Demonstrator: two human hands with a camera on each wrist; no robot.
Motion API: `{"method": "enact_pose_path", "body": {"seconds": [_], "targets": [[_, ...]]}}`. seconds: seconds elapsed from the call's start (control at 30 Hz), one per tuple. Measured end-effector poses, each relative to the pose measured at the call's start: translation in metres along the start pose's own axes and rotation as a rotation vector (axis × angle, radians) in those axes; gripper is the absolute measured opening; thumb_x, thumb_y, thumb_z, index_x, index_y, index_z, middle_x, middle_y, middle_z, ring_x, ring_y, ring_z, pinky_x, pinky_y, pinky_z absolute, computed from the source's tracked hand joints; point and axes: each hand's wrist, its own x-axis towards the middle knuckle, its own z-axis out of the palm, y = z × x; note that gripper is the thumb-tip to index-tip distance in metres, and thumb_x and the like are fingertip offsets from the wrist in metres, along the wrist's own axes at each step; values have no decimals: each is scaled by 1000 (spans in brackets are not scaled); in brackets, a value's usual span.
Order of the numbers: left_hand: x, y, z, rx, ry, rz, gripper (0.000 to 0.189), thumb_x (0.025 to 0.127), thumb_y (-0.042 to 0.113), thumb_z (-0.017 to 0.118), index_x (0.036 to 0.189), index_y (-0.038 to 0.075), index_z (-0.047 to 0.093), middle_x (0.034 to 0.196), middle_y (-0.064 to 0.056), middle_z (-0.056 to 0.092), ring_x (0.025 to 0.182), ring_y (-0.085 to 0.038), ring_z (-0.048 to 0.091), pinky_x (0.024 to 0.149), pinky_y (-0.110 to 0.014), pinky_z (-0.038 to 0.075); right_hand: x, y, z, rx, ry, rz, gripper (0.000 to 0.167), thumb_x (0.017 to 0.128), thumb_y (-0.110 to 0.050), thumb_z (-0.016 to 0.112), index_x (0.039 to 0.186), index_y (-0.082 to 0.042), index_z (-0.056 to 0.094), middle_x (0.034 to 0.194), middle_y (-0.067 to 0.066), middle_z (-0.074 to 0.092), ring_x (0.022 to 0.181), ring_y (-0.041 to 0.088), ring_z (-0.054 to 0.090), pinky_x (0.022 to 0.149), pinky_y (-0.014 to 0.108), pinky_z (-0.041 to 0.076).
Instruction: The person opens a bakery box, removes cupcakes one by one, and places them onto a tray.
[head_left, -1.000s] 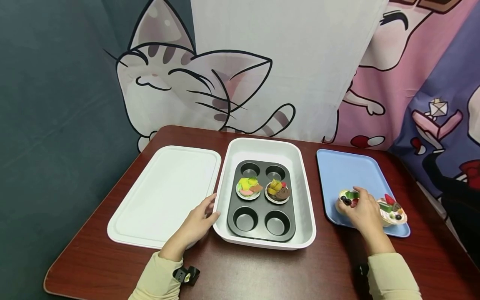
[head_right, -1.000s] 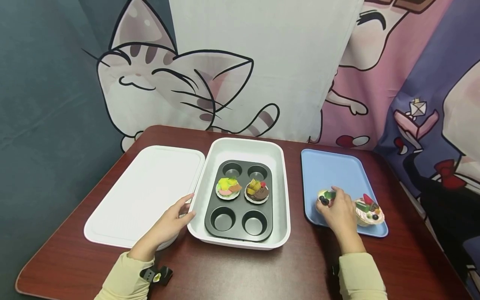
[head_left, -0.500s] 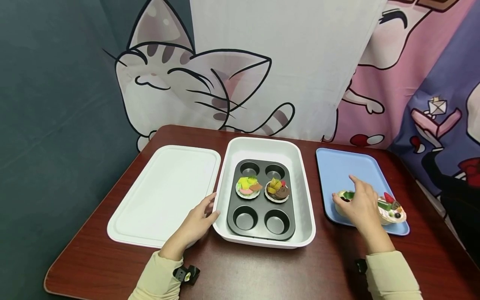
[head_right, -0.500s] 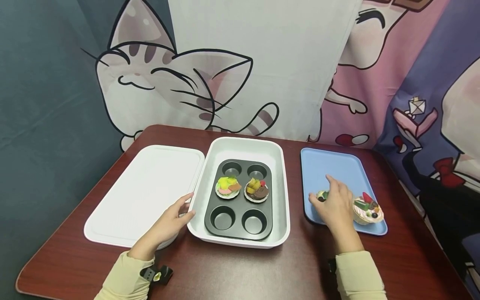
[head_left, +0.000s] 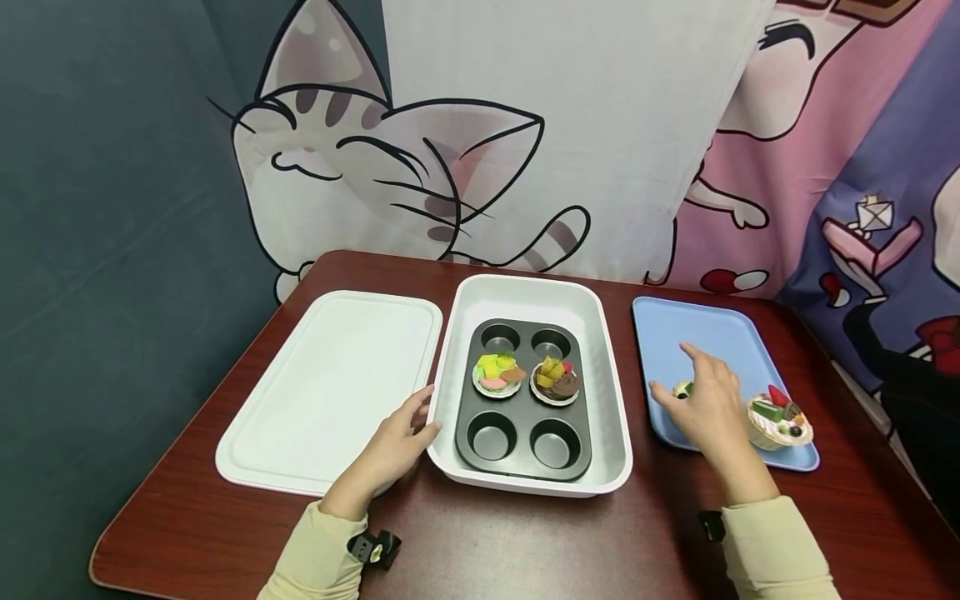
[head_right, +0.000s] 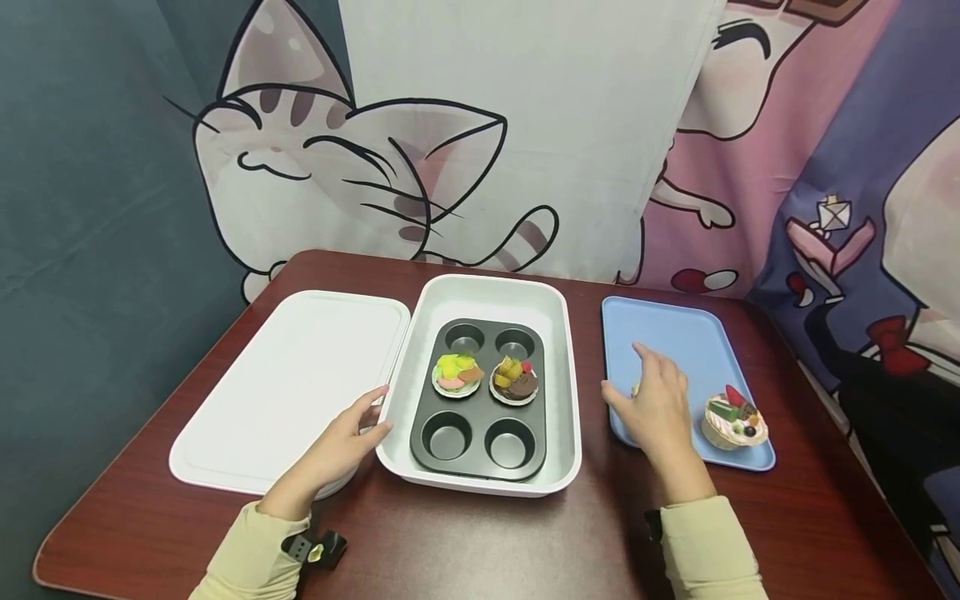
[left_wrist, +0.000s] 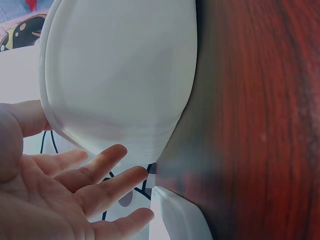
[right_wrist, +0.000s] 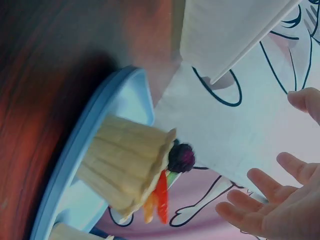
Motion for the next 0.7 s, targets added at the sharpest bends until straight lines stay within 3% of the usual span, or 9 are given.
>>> {"method": "enact_pose_path", "body": {"seconds": [0.17, 0.33, 0.53, 0.7], "targets": [[-1, 2, -1, -12, -1, 2, 52, 85, 8, 54, 132, 3, 33, 113, -18, 54, 103, -27, 51, 84, -42, 40, 2, -8, 3, 49, -9, -38, 65, 72, -22, 67, 125, 3, 39, 117, 33, 39, 106, 50, 30, 86, 57, 24], [0, 0, 0, -5, -3, -5, 52, 85, 8, 54, 133, 4, 33, 113, -18, 54, 104, -27, 50, 84, -42, 40, 3, -17, 3, 35, -37, 0, 66, 75, -32, 65, 128, -4, 38, 121, 28, 38, 109, 46, 31, 73, 62, 30], [1, -2, 0, 19, -3, -8, 52, 85, 8, 53, 133, 6, 33, 113, -17, 54, 104, -27, 50, 85, -42, 39, 10, -28, 4, 80, -21, -65, 64, 75, -25, 66, 126, 2, 38, 120, 29, 40, 109, 47, 31, 87, 56, 24], [1, -2, 0, 11, -5, 3, 51, 86, 7, 53, 133, 4, 33, 113, -18, 54, 104, -28, 50, 86, -43, 39, 15, -37, 6, 79, 0, -100, 62, 74, -23, 66, 124, 3, 40, 117, 29, 42, 107, 47, 33, 88, 54, 24]]}}
